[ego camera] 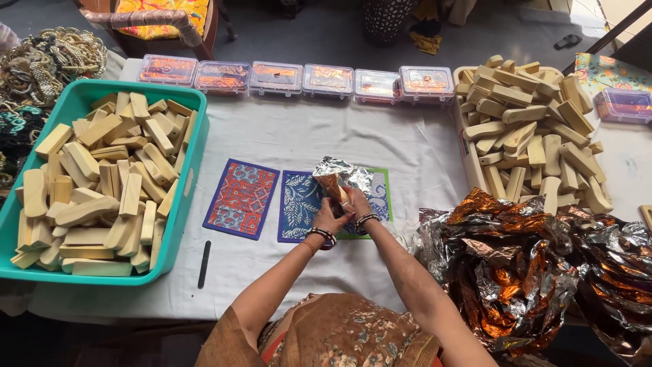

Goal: The person picks up small wooden blocks from a pile and wraps them individually in shiny metallic foil. They fold the foil around each block and place the wrapped items on the table.

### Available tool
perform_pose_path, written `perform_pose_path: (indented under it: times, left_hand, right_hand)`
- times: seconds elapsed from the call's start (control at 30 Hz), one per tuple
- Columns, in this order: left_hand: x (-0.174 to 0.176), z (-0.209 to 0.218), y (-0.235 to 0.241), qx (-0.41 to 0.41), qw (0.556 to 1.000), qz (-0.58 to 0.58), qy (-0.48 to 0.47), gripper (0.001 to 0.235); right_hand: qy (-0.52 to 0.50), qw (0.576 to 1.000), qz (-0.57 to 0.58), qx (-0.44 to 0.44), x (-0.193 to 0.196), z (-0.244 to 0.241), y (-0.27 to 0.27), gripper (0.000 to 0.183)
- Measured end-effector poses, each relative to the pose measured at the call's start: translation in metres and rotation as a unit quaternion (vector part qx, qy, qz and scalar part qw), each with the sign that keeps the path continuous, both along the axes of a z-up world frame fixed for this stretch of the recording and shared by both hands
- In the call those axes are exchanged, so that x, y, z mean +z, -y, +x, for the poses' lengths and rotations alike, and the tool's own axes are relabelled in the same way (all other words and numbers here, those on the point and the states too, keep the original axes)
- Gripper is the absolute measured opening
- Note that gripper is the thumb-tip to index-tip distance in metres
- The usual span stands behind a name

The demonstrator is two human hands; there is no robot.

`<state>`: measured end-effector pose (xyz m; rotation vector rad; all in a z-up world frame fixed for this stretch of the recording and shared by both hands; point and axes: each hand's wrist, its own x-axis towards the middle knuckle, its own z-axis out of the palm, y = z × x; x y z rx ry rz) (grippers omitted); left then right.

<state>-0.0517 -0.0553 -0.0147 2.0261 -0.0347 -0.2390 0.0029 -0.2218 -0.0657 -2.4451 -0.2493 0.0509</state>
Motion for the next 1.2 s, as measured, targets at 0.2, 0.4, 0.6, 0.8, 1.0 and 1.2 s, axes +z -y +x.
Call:
perform_pose_path:
  times: [0.2, 0.4, 0.6, 0.8, 1.0, 1.2]
  left_hand:
    - [0.045, -0.024, -0.018, 0.001, 0.991, 0.088, -0.101, 0.046]
    - [0.032, -0.032, -0.037, 0.029, 0.976, 0.050, 0.210, 0.030]
    - [0.006, 0.000, -0.033, 0.076, 0.991, -0.110, -0.027, 0.032]
    - [-0.005, -0.012, -0.033, -0.019, 0.996, -0.004, 0.082, 0.084]
    - [-0.050, 0.003, -0.048, 0.015, 0.998, 0.046, -0.033, 0.051]
    - [-0.050, -0.001, -0.042, 0.229, 0.871, -0.337, -0.275, 0.043]
  right_hand:
    - [0.007, 0.999, -0.049, 0.002, -0.004, -0.012, -0.001, 0.061]
    - [-0.059, 0.998, 0.024, -0.022, 0.052, -0.017, -0.013, 0.051]
    - [-0.128, 0.992, 0.021, -0.006, 0.042, 0.005, -0.004, 0.047]
    - [-0.151, 0.978, 0.138, 0.043, 0.017, 0.019, 0.003, 0.049]
    - [-0.160, 0.979, 0.119, 0.026, 0.041, 0.011, -0.001, 0.052]
    - [-0.218, 0.967, 0.125, -0.047, 0.056, 0.011, -0.008, 0.053]
